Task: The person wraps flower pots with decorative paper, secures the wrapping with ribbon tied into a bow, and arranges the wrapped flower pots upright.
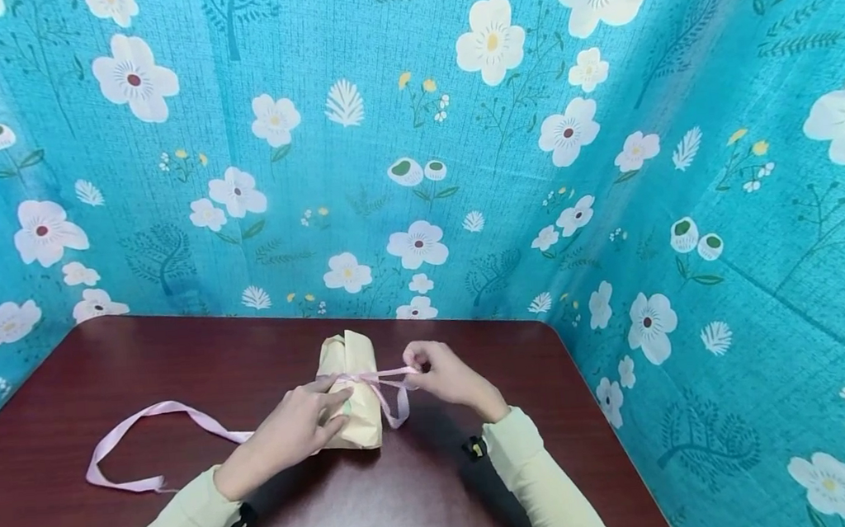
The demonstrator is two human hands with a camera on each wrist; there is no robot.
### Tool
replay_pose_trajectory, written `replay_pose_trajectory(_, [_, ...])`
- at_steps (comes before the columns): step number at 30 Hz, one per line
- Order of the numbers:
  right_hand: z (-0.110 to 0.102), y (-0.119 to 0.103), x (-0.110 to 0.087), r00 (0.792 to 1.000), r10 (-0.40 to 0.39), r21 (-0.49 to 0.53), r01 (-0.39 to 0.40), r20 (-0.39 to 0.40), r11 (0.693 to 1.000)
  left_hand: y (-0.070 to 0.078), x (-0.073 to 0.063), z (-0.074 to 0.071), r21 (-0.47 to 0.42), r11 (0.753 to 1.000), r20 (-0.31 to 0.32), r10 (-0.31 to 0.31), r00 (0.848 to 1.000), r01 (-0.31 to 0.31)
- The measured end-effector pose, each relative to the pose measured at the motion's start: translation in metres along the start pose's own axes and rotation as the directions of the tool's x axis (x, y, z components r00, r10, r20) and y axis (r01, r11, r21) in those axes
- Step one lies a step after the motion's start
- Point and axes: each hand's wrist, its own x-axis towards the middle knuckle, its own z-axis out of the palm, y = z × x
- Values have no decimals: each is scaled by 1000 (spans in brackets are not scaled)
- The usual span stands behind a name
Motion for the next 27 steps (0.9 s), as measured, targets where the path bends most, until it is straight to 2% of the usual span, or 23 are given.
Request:
replay_pose_trajectory(5, [-20, 8, -12, 991, 32, -173, -54, -129, 983, -1, -1, 1, 1, 1000, 11, -6, 1000, 6])
replay_pose_trajectory(13, [-48, 36, -43, 962, 54, -332, -144, -267, 932, -1, -1, 1, 11, 1000, 13, 3, 1000, -3])
replay_pose_trajectory(16, [-55, 49, -54, 959, 86, -363, -184, -269, 913, -2, -2, 2, 16, 1000, 16, 6, 1000, -6])
replay_pose_trajectory(19, [-61, 61, -65, 955, 167, -358, -250, -245, 900, -2, -2, 1, 18, 1000, 14, 10, 1000, -10])
replay_pose_trajectory(23, [-69, 73, -79, 927, 300, -317, -362, -226, 877, -2, -2, 0, 16, 1000, 5, 13, 1000, -13])
replay_pose_trajectory(27, [-77, 82, -91, 904, 376, -296, -423, -206, 856, -1, -3, 0, 22, 1000, 2, 9, 1000, -9])
